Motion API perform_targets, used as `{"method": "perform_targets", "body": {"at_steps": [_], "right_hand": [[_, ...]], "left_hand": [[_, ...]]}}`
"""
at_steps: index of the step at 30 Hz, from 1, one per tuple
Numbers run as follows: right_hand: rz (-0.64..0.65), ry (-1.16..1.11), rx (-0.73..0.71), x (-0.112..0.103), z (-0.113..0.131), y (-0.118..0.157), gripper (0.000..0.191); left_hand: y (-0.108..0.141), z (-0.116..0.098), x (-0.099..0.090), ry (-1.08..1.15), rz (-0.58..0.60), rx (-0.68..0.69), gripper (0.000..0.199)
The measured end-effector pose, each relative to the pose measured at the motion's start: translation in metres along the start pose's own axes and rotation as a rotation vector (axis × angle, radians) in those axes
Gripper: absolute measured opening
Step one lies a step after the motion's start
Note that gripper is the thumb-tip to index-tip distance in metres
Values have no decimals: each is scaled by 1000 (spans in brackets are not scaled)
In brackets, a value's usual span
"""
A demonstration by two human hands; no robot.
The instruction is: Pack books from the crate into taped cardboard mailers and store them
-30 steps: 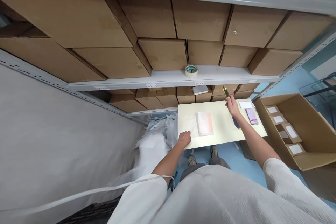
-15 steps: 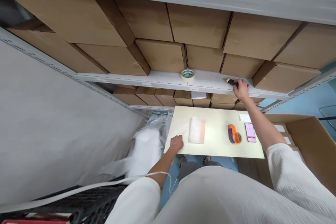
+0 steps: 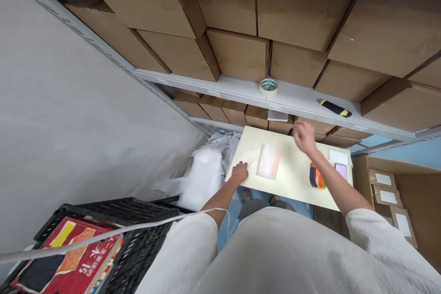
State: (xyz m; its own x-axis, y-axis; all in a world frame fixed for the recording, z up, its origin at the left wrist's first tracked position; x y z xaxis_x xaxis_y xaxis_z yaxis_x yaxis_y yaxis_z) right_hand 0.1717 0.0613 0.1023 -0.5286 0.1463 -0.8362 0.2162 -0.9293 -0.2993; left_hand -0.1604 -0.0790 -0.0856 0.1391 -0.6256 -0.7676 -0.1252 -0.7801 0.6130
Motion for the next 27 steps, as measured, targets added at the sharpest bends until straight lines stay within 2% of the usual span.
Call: {"method": "perform_targets", "body": {"at_steps": [3, 6, 8, 11, 14, 19, 23, 27], "right_hand": [[257, -91, 33, 77, 33, 43, 36], [476, -75, 134, 145, 55, 77, 42], [552, -20, 182, 180, 65, 89, 48], [577, 82, 241, 218, 74, 92, 55], [567, 167, 313, 247, 72, 88, 61], [536, 180, 362, 279, 54, 98, 65], [468, 169, 352, 289, 47, 112, 67], [475, 199, 381, 290, 50, 116, 68]], "left_hand": [[-2, 2, -4, 7, -22, 25, 45], [-9, 6, -9, -3, -126, 102, 49], [-17, 9, -11, 5, -202, 184, 54], [-39, 12, -12, 50, -274, 290, 66], [-65, 13, -11, 98, -308, 367, 75], [-94, 13, 3, 100, -330, 484, 71], [-95, 17, 17, 119, -399, 489, 71], [-92, 16, 24, 153, -421, 446, 71]]}}
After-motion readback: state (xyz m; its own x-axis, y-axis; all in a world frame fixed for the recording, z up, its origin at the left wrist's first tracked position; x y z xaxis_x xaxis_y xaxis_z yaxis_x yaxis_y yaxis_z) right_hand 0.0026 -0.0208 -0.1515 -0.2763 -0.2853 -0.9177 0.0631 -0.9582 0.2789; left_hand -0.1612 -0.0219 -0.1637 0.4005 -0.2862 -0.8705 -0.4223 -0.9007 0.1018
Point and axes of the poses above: each hand's wrist, its own y-axis away from the middle knuckle, its own x-axis out of the palm, z = x × y, the point moved 2 cm from there along -y, towards the middle knuckle, and after that the axes turned 8 degrees about x, right-handed, at the moved point
